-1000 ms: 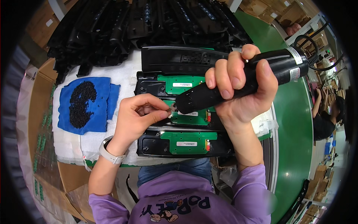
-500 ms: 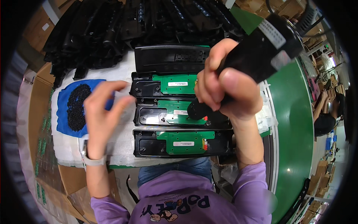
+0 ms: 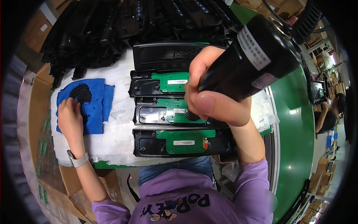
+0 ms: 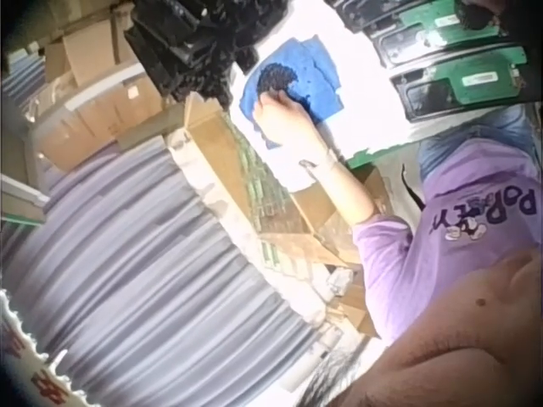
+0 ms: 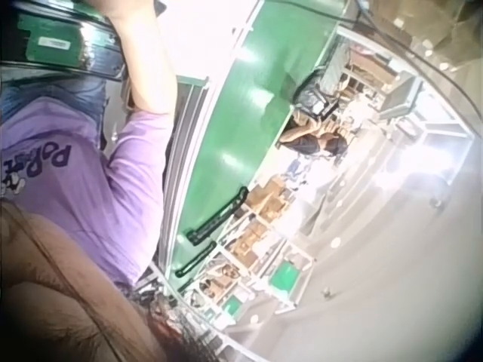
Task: Assembling toner cartridges by installing circuit boards and driving screws using an electric screwdriver.
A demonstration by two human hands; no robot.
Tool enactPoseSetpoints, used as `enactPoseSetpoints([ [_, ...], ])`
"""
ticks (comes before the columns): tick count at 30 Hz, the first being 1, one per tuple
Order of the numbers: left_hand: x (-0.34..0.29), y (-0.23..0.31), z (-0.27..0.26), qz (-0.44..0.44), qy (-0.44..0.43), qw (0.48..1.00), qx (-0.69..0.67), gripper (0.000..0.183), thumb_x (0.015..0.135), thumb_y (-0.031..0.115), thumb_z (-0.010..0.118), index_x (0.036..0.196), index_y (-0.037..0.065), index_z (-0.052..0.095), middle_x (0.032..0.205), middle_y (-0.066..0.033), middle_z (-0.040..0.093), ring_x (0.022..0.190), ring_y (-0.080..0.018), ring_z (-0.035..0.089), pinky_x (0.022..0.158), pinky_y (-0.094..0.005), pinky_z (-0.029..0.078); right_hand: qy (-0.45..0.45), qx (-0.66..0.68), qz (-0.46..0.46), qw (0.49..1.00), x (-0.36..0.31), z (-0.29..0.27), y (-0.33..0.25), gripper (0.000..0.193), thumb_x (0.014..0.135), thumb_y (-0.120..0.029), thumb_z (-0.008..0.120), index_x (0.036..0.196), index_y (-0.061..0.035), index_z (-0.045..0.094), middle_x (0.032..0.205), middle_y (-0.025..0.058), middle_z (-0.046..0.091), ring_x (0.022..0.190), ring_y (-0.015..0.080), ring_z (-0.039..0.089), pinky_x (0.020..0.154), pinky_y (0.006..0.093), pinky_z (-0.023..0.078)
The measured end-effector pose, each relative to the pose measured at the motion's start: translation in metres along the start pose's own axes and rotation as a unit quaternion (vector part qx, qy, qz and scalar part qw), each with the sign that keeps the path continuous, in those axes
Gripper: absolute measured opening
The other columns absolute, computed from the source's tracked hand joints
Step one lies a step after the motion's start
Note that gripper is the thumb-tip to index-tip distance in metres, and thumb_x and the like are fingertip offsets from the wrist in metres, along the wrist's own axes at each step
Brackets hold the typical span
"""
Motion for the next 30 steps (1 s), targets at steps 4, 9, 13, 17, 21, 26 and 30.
enactPoseSetpoints([
  [4,-0.002,-0.001,-0.007,-0.015,0.031,0.999,-0.005,0.009,0.079,0.008,0.062,0.078,0.001,0.056,0.079,-0.0124,0.055,0.077,-0.0313,0.054,0.065,-0.0396,0.044,-0.025,-0.007,0.024,0.999,-0.002,0.007,0.000,0.026,0.067,-0.008,0.066,0.080,0.0012,0.046,0.056,0.0050,0.048,0.046,0.0100,0.047,0.043,0.0218,0.038],
  [9,-0.004,-0.002,-0.003,0.002,0.014,0.999,0.047,0.012,0.077,0.010,0.064,0.077,0.001,0.057,0.079,-0.0123,0.055,0.077,-0.0315,0.055,0.065,-0.0397,0.045,-0.072,0.034,0.014,0.997,-0.008,0.015,0.004,0.024,0.066,-0.002,0.065,0.078,0.0009,0.045,0.058,0.0049,0.050,0.049,0.0086,0.048,0.045,0.0207,0.039],
  [13,-0.003,-0.008,0.003,0.001,-0.035,0.999,0.029,0.012,0.076,0.010,0.065,0.076,0.001,0.057,0.079,-0.0124,0.056,0.077,-0.0316,0.055,0.064,-0.0403,0.045,-0.098,0.015,0.004,0.995,-0.007,0.017,0.004,0.024,0.066,-0.003,0.067,0.078,0.0006,0.047,0.058,0.0035,0.051,0.050,0.0075,0.048,0.045,0.0200,0.039],
  [17,-0.002,-0.005,0.004,-0.012,-0.031,0.999,0.002,0.012,0.077,0.009,0.064,0.075,0.000,0.056,0.078,-0.0131,0.055,0.076,-0.0318,0.055,0.063,-0.0400,0.044,-0.113,-0.039,-0.057,0.991,-0.006,0.017,0.003,0.025,0.066,-0.007,0.072,0.077,-0.0008,0.050,0.060,0.0020,0.052,0.051,0.0067,0.049,0.046,0.0196,0.039],
  [21,-0.003,-0.002,-0.005,-0.010,0.018,0.998,-0.051,0.008,0.078,0.006,0.062,0.078,0.000,0.058,0.075,-0.0144,0.056,0.070,-0.0327,0.055,0.061,-0.0393,0.043,-0.133,-0.096,-0.092,0.982,-0.006,0.023,-0.008,0.025,0.065,-0.009,0.074,0.075,-0.0017,0.053,0.061,0.0012,0.053,0.052,0.0064,0.050,0.046,0.0195,0.039],
  [26,0.001,0.010,-0.009,0.024,0.058,0.995,-0.078,0.007,0.080,0.006,0.061,0.079,-0.001,0.060,0.073,-0.0140,0.056,0.064,-0.0307,0.054,0.058,-0.0373,0.042,-0.105,-0.097,-0.115,0.983,-0.003,0.013,-0.007,0.022,0.065,-0.012,0.071,0.074,-0.0013,0.054,0.061,0.0013,0.054,0.053,0.0080,0.051,0.048,0.0207,0.040],
  [30,0.001,0.034,-0.008,-0.006,0.006,0.963,-0.268,0.008,0.082,0.006,0.061,0.082,-0.001,0.060,0.072,-0.0087,0.058,0.060,-0.0160,0.052,0.056,-0.0263,0.041,-0.061,-0.016,0.027,0.998,-0.003,0.006,-0.014,0.026,0.069,-0.011,0.065,0.086,-0.0011,0.048,0.057,0.0007,0.049,0.046,0.0115,0.047,0.043,0.0246,0.038],
])
Point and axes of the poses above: each hand's wrist, its own x-axis towards the middle knuckle, its own z-axis out of the palm, y = z × x, the point moved 8 cm from there along x, towards the middle knuckle
